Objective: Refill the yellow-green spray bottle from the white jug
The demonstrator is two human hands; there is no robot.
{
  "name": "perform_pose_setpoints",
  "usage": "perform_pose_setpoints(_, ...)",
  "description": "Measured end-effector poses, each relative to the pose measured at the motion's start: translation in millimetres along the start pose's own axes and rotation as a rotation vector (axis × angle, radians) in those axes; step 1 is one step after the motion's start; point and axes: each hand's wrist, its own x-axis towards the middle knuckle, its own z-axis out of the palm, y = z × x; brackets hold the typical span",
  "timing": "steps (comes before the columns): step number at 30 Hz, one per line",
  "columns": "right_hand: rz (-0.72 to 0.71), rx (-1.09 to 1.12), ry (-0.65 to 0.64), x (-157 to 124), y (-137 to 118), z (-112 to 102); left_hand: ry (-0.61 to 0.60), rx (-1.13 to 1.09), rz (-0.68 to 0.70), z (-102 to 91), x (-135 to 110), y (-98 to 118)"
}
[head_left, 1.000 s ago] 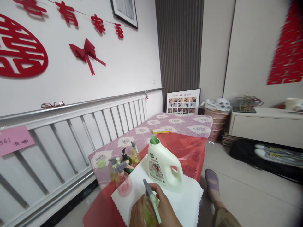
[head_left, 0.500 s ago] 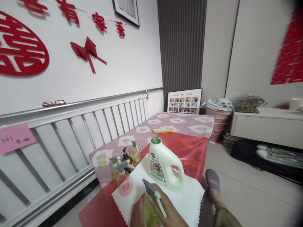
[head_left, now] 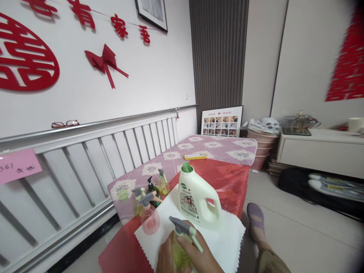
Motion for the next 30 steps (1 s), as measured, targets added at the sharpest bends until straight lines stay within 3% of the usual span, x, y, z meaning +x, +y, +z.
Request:
perform_pose_setpoints(4,0.023,-0.053,0.025,0,12,-4,0.003,-0.024,-0.021,0.3,1,-2)
perform_pose_setpoints(12,0.106,-0.081,-0.105,1,-5,-17,-0.030,-0.066,-0.059,3.7,0,-5)
perform_pose_setpoints(18,0.077,0.224,-0.200,9,-9,-12,-0.056,-0.039,-0.079,1.3,-1,-3)
perform_pose_setpoints(22,0.017,0.327,-0.127,9,-8,1,-0.045,-0.004,-0.089,-1.2,0,-1)
perform_pose_setpoints(27,-0.007,0.126,-0.041,8,-7,4,-0.018,-0.004,-0.044,-1.8,0,0)
perform_pose_setpoints(30,-0.051,0.012,0.089,11,-12,-1,-0.027,-0.017,-0.040,0.3,0,-3)
